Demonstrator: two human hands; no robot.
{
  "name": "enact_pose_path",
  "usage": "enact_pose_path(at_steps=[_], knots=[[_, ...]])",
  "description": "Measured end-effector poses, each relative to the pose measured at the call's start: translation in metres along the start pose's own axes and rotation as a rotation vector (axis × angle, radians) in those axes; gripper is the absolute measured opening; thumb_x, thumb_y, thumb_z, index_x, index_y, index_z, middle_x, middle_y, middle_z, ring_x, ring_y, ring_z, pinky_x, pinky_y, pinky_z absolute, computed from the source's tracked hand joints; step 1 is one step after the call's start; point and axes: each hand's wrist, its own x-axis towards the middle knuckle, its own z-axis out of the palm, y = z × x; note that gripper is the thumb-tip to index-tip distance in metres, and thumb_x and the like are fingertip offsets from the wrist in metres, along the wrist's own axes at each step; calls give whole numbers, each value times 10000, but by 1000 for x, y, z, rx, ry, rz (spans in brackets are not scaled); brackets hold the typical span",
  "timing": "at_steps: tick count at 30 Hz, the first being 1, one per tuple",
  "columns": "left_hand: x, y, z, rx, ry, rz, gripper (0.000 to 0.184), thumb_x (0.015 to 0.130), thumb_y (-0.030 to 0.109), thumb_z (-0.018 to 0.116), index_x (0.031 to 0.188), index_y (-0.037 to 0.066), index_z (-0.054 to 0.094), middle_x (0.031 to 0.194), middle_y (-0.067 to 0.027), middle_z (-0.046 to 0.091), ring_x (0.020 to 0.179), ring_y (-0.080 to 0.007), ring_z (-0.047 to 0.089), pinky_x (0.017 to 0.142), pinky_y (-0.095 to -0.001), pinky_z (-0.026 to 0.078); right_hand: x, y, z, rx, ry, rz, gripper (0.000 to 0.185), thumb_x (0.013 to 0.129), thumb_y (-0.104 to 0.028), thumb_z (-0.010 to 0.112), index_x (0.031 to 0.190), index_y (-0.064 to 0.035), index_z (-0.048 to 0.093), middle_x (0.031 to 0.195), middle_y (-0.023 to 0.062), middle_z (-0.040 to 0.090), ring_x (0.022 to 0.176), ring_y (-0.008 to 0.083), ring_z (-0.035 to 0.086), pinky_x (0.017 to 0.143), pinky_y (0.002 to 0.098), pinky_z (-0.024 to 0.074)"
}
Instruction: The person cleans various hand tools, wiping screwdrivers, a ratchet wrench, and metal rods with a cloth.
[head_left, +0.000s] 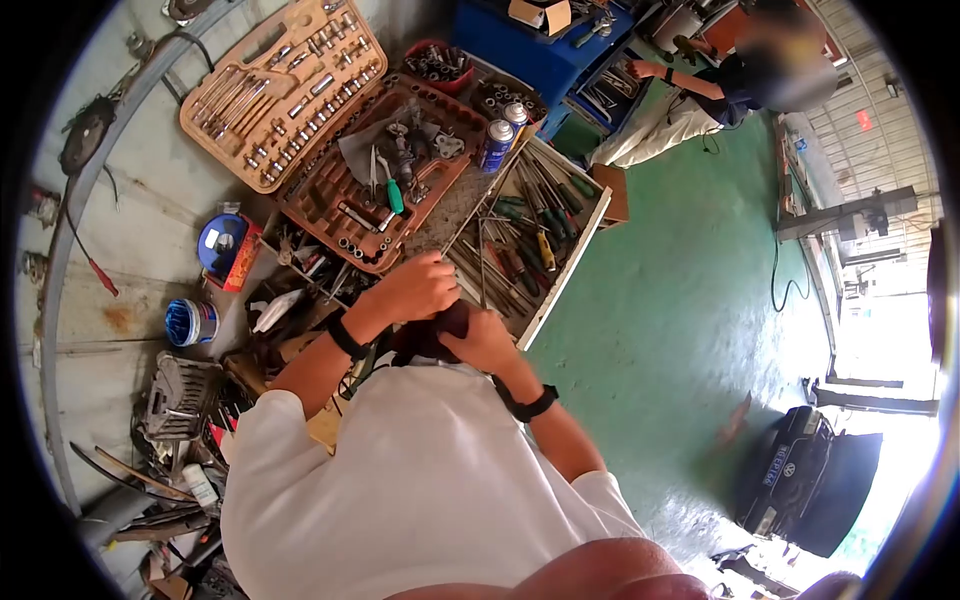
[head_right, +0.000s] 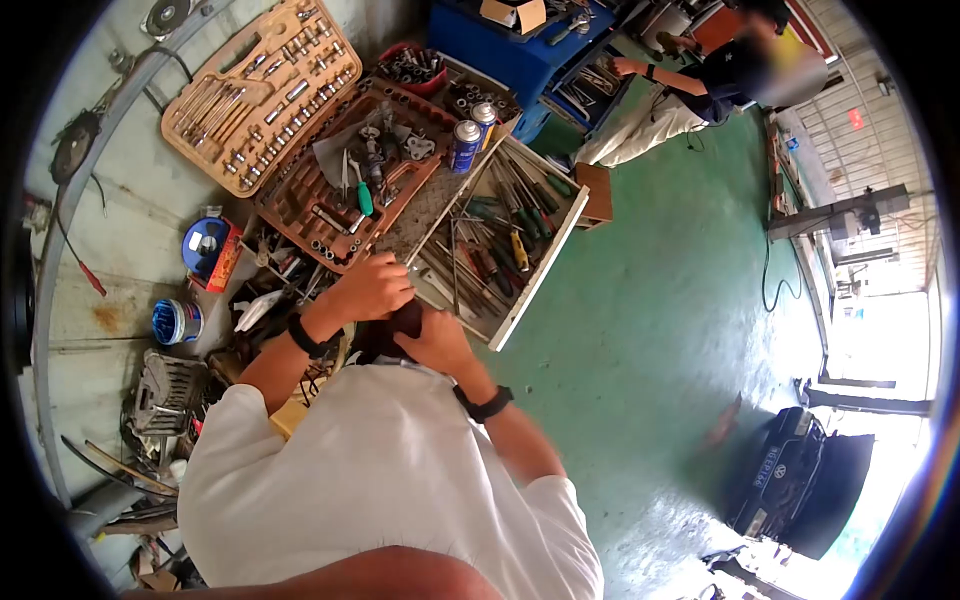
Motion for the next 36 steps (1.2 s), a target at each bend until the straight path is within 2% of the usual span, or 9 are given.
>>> enact_pose_path(at_steps=[4, 12, 14, 17, 21, 24, 27, 34, 36], knots=[[-3, -24, 1, -22, 96, -33, 213, 675, 127, 672, 879, 137, 732, 734, 32, 557, 810, -165, 530, 751, -340, 413, -13, -3, -5, -119, 210, -11, 485, 727, -349, 753, 973, 26, 568, 728, 256, 638, 683, 432, 633, 629, 487, 524], [-26, -55, -7, 33, 335, -287, 85, 684, 92, 722, 763, 117, 703, 661, 6, 560, 777, -184, 537, 730, -344, 412, -40, 26, -29, 285, 29, 169, 336, 798, -280, 764, 864, 22, 633, 664, 195, 622, 524, 343, 562, 523, 409, 453], [-34, -54, -8, 54, 300, -368, 53, 700, 94, 725, 703, 93, 672, 602, -11, 535, 705, -191, 518, 665, -344, 404, -32, 30, -28, 129, 75, 142, 295, 844, -237, 734, 810, 35, 626, 641, 156, 616, 525, 236, 564, 517, 407, 431], [-33, -43, -9, -10, 415, -315, 124, 698, 87, 708, 631, 79, 605, 575, -12, 514, 662, -194, 501, 626, -342, 395, -12, 23, -24, 730, 203, -83, 249, 901, -192, 683, 961, 39, 615, 727, 66, 639, 686, 94, 557, 622, 332, 482], [-43, -15, 10, -49, 343, -263, 82, 633, 137, 658, 645, 99, 586, 610, -2, 496, 707, -191, 511, 697, -340, 407, 15, 8, -28, 799, 94, -32, 315, 877, -214, 709, 1039, 32, 599, 768, 77, 650, 689, 115, 569, 670, 308, 499], [-56, -13, 26, 14, 250, -274, 146, 578, 179, 643, 685, 94, 588, 653, -6, 483, 761, -196, 508, 759, -347, 410, 29, -21, -32, 297, -161, -127, 387, 835, -234, 744, 1071, 26, 581, 751, 122, 656, 668, 195, 634, 658, 343, 514], [-75, -26, 27, 167, 263, -323, 146, 560, 152, 671, 670, 103, 589, 634, -3, 493, 759, -188, 504, 757, -356, 407, 25, -5, -14, 100, -89, -263, 515, 784, -289, 775, 1129, 15, 543, 731, 211, 649, 669, 395, 653, 593, 429, 513], [-85, -36, 17, -52, 426, -494, 159, 497, 39, 690, 607, 109, 599, 605, 17, 534, 721, -194, 495, 692, -355, 402, 41, 1, -9, 79, -61, -216, 490, 778, -327, 783, 1058, 35, 607, 790, 223, 665, 726, 382, 661, 649, 415, 521], [-73, -36, 16, -61, 452, -470, 152, 511, 32, 684, 618, 110, 611, 624, 16, 539, 715, -203, 497, 690, -366, 411, 48, 17, 1, 83, -131, -121, 431, 801, -316, 774, 1006, 37, 634, 812, 173, 683, 703, 295, 664, 656, 374, 518]])
